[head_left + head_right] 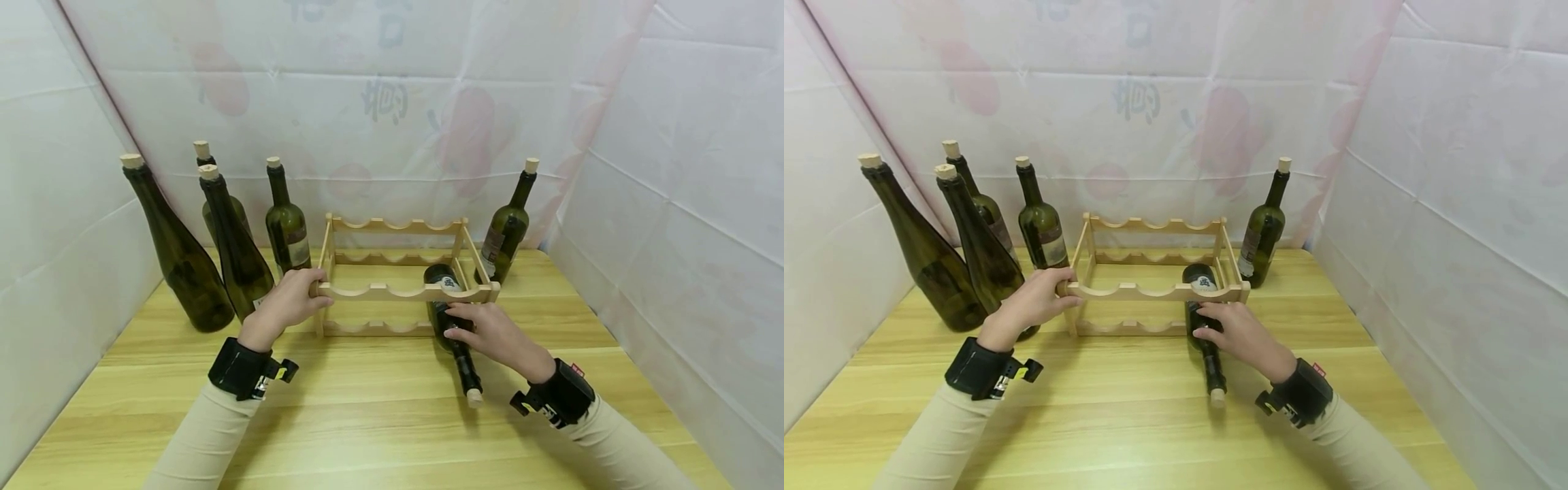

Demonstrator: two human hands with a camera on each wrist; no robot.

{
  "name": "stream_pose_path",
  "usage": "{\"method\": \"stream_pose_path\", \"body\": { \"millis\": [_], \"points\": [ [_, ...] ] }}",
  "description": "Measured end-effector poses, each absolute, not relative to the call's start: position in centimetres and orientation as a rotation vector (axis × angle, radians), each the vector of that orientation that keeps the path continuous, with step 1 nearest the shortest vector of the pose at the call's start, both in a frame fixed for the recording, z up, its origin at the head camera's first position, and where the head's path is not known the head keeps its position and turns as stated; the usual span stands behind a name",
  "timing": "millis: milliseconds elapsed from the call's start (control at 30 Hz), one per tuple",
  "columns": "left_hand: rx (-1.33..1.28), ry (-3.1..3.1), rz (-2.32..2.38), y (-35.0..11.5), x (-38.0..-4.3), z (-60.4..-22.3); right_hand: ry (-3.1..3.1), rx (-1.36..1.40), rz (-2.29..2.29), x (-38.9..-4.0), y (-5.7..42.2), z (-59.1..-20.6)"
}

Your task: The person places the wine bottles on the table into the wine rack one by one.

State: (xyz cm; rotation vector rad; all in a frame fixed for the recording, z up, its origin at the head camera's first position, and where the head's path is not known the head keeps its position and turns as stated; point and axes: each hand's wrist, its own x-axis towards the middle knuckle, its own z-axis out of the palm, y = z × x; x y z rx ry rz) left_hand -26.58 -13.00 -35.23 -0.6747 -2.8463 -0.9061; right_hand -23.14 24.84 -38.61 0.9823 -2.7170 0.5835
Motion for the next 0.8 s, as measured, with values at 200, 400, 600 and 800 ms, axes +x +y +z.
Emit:
{"method": "stream_pose_path", "body": {
  "millis": [200,400,600,800],
  "points": [
    [-0.671,-2.844,-0.908,-13.0,-26.6,-35.2,-2.724,0.901,0.516,-22.7,24.5,-38.0],
    [-0.663,-2.852,-0.918,-12.8,-26.5,-35.0,-2.895,0.704,0.409,-21.4,24.2,-37.1],
    [-0.647,-2.854,-0.927,-12.9,-26.5,-35.1,-3.14,0.594,0.366,-19.5,24.2,-36.4],
    [-0.655,-2.854,-0.942,-12.9,-26.5,-35.1,-3.205,0.6,0.372,-19.3,24.6,-36.2]
  ]
}}
